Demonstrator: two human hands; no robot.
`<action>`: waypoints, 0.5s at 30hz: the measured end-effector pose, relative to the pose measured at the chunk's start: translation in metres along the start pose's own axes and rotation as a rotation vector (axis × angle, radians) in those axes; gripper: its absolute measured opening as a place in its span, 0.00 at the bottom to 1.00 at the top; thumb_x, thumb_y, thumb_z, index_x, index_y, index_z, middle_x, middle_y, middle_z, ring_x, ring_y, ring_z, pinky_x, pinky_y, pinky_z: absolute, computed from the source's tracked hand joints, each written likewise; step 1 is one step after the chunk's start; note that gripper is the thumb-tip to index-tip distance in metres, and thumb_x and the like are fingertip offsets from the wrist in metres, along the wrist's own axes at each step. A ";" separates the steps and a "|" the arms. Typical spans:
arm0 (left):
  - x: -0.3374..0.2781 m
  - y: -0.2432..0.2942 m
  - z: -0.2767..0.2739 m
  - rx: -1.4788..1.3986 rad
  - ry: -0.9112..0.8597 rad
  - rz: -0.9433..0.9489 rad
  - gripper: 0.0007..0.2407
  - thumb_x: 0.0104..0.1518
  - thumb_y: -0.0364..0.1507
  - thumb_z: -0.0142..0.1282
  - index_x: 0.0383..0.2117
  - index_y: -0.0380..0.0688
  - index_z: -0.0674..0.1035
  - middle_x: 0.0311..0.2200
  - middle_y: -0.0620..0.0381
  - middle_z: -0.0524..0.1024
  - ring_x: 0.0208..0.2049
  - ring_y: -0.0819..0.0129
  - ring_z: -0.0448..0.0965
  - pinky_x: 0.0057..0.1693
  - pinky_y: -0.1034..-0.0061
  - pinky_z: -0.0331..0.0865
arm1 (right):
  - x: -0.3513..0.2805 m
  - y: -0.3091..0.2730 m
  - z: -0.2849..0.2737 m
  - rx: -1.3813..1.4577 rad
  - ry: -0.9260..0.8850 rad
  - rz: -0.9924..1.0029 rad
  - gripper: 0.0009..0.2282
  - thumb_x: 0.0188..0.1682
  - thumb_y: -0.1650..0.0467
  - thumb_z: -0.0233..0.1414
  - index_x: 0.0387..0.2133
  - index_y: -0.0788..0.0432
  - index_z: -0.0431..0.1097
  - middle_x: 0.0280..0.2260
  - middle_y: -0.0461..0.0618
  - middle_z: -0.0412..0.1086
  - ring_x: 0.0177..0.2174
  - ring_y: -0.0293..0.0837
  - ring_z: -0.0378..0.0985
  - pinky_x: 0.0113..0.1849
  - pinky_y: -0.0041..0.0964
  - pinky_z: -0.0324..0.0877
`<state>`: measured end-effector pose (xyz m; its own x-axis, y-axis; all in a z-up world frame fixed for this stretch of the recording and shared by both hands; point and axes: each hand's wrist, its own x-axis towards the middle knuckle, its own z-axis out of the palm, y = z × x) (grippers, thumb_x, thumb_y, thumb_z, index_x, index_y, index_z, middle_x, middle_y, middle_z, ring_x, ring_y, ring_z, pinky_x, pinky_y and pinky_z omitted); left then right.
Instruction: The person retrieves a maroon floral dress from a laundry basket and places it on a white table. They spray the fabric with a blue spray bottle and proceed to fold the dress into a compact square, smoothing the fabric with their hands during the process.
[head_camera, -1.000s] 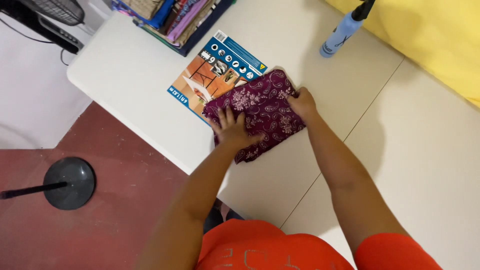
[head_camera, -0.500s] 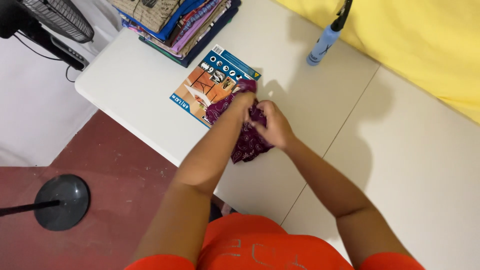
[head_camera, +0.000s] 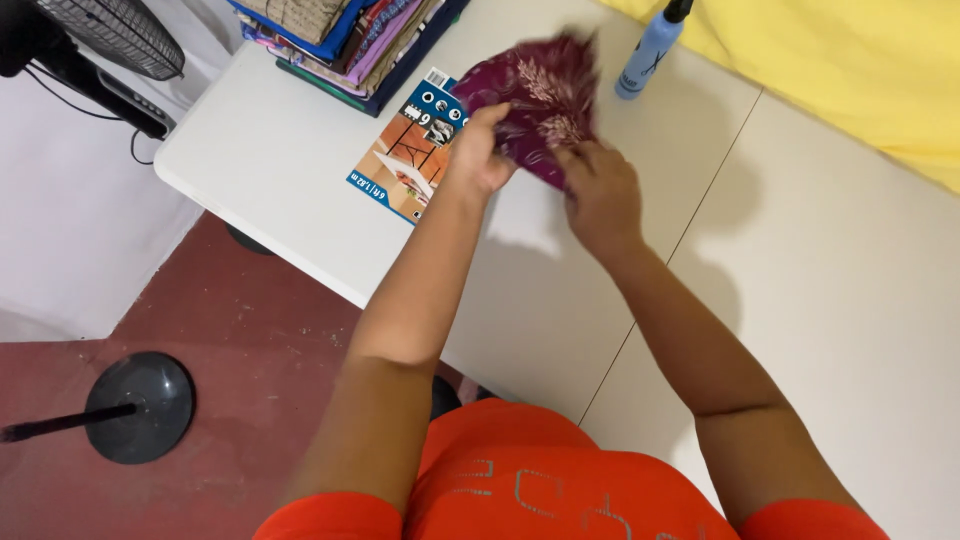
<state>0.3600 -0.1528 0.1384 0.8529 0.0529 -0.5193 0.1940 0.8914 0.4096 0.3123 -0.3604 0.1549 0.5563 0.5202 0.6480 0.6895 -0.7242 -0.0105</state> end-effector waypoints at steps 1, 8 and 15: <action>-0.021 0.003 -0.003 -0.070 -0.081 0.041 0.19 0.54 0.26 0.61 0.49 0.23 0.75 0.45 0.32 0.76 0.46 0.43 0.78 0.54 0.45 0.72 | -0.001 -0.005 0.009 -0.071 0.160 -0.105 0.10 0.53 0.67 0.54 0.47 0.46 0.78 0.42 0.53 0.74 0.38 0.54 0.79 0.38 0.43 0.71; 0.015 -0.064 -0.226 -0.265 0.083 0.099 0.17 0.50 0.29 0.63 0.46 0.35 0.80 0.43 0.41 0.81 0.44 0.47 0.82 0.52 0.56 0.77 | -0.065 -0.098 0.036 0.602 -0.451 0.430 0.14 0.56 0.63 0.49 0.37 0.62 0.74 0.32 0.65 0.76 0.34 0.64 0.81 0.38 0.54 0.73; -0.036 -0.073 -0.268 0.485 0.650 0.285 0.26 0.54 0.27 0.62 0.61 0.45 0.68 0.51 0.44 0.74 0.55 0.50 0.76 0.58 0.54 0.74 | -0.164 -0.112 0.098 0.107 -0.352 -0.244 0.15 0.54 0.69 0.52 0.55 0.49 0.68 0.52 0.55 0.67 0.41 0.51 0.70 0.38 0.43 0.64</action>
<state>0.1853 -0.0989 -0.0732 0.4825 0.6249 -0.6137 0.3266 0.5218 0.7881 0.1896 -0.3200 -0.0249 0.4828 0.8060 0.3426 0.8541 -0.5198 0.0194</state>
